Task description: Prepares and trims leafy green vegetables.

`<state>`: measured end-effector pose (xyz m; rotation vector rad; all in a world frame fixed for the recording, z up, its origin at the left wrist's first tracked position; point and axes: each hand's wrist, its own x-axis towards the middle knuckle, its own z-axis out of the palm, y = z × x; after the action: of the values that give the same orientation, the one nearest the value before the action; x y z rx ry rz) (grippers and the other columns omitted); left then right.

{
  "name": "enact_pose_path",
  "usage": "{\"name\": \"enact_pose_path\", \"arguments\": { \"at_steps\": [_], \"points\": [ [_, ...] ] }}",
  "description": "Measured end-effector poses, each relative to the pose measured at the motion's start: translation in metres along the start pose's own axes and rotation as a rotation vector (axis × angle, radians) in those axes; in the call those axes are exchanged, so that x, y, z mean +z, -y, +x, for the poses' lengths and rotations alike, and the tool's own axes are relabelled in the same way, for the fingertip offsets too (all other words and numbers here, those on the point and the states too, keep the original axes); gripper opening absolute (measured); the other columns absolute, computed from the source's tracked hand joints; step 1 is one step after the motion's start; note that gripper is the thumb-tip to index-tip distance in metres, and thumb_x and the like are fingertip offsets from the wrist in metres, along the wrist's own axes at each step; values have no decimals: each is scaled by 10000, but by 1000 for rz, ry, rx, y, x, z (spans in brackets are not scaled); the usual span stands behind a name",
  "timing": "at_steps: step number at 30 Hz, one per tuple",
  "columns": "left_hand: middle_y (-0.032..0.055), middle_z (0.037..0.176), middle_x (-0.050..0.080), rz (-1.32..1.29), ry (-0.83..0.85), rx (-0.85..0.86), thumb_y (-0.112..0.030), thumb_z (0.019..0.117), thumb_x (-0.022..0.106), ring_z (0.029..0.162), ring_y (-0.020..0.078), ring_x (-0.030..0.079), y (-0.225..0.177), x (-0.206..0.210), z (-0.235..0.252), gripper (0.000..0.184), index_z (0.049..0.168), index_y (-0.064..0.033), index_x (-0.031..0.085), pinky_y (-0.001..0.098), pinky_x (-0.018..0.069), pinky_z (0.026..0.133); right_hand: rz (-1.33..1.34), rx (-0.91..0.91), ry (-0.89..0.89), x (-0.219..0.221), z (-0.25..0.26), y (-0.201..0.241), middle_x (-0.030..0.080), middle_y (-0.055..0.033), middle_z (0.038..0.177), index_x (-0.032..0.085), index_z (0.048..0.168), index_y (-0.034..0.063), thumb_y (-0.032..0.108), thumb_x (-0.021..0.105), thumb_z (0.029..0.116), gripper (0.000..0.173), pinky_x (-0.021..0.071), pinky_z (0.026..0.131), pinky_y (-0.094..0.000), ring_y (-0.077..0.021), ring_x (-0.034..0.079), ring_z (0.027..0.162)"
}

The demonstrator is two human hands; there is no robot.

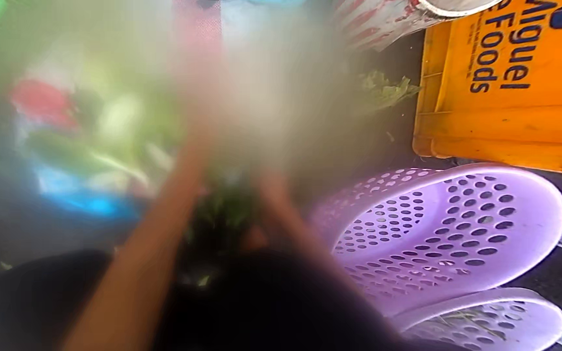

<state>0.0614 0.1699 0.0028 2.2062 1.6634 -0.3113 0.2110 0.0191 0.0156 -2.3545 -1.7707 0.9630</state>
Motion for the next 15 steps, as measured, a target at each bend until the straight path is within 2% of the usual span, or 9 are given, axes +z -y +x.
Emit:
{"name": "enact_pose_path", "arguments": {
  "at_steps": [2, 4, 6, 10, 12, 15],
  "points": [
    [207, 1356, 631, -20, -38, -6, -298, 1055, 528, 1260, 452, 582, -2, 5, 1, 370, 1335, -81, 636, 671, 433, 956, -37, -36, -4, 4, 4, 1, 643, -256, 958, 535, 1250, -36, 188, 457, 1082, 291, 570, 595, -545, -425, 696, 714],
    [196, 1249, 676, -48, -117, -21, -279, 1009, 614, 1184, 424, 626, -1, 14, 1, 329, 1251, -66, 678, 629, 475, 905, -81, -23, 21, 9, 6, 0, 643, -260, 973, 519, 1286, -15, 196, 467, 1081, 299, 574, 595, -539, -424, 698, 714],
    [229, 1269, 658, -71, -80, -56, -271, 1020, 604, 1217, 442, 612, -5, 11, 0, 346, 1270, -37, 655, 632, 477, 949, -136, 2, 59, 11, 9, 2, 641, -263, 984, 501, 1307, 1, 186, 501, 1067, 304, 575, 598, -533, -427, 703, 728],
    [251, 1235, 667, -117, -72, -87, -246, 1020, 600, 1171, 454, 639, -9, 13, 0, 333, 1260, -19, 647, 631, 497, 928, -191, 57, 171, 2, 13, 10, 640, -278, 1022, 458, 1332, 10, 154, 515, 1063, 311, 586, 655, -546, -445, 713, 800],
    [247, 1235, 668, -139, -53, -107, -247, 1028, 591, 1161, 458, 642, -10, 14, 2, 329, 1272, -33, 646, 638, 495, 930, -198, 80, 177, 1, 24, 18, 652, -300, 1060, 512, 1323, -8, 102, 501, 1058, 287, 580, 706, -565, -471, 712, 871],
    [219, 1235, 682, -194, -39, -129, -252, 1005, 610, 1157, 435, 656, -5, 13, 6, 315, 1266, -85, 669, 620, 505, 946, -190, 112, 215, 1, 45, 31, 663, -288, 1078, 504, 1358, 22, 88, 465, 1072, 295, 578, 786, -565, -465, 705, 982]
  ]
}}
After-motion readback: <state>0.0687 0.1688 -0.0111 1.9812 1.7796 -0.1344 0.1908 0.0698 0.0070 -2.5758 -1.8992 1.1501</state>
